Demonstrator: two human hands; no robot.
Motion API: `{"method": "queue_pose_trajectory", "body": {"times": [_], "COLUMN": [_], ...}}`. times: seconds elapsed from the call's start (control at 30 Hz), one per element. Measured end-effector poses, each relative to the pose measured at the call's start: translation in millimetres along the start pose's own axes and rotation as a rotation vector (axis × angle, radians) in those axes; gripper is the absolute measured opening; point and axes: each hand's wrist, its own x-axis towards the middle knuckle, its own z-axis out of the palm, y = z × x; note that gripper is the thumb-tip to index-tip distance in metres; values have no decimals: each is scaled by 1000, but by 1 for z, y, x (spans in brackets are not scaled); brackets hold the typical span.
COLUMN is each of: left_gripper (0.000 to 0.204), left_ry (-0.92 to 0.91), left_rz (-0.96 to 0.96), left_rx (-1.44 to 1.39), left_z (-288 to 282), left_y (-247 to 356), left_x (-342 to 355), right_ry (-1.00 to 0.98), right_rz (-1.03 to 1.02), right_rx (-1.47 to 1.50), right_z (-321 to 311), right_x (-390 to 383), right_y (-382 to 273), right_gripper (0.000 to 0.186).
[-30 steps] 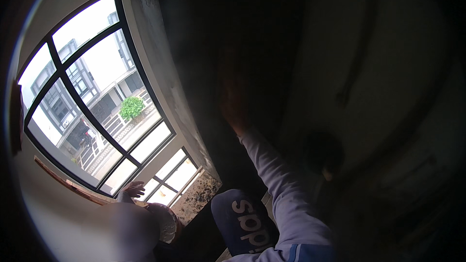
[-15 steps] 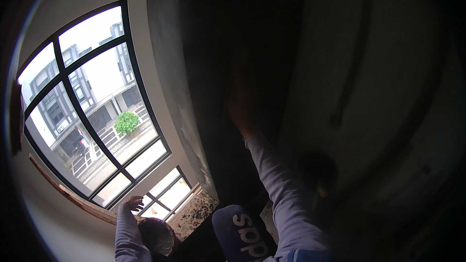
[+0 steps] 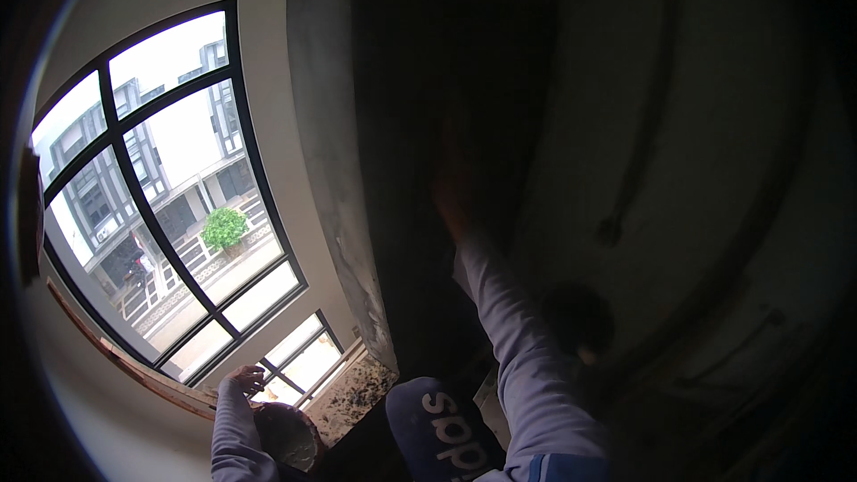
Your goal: The person uses a wooden trowel to smooth wet concrete onto the side of a concrete beam, repeatedly dipping the tool into a bucket of mortar.
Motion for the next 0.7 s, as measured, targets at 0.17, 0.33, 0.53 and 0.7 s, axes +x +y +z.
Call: {"method": "queue_pose_trajectory", "body": {"times": [0.17,0.33,0.53,0.7], "left_gripper": [44,44,49,48], "left_ry": [5,36,4,61], "left_rz": [-58,-51,-42,-3], "left_rx": [13,-58,-37,-36], "left_z": [-3,-12,-18,-15], "left_y": [1,-10,-19,-11], "left_x": [-3,-3,-4,-13], "right_ry": [150,118,-90,-191], "right_rz": [-211,-247,124,242], "right_rx": [30,-8,-78,-5], "right_z": [5,19,7,-8], "right_x": [81,162,-64,-129], "right_y": [-25,-48,-25,-16], "right_gripper": [35,33,38,42]}}
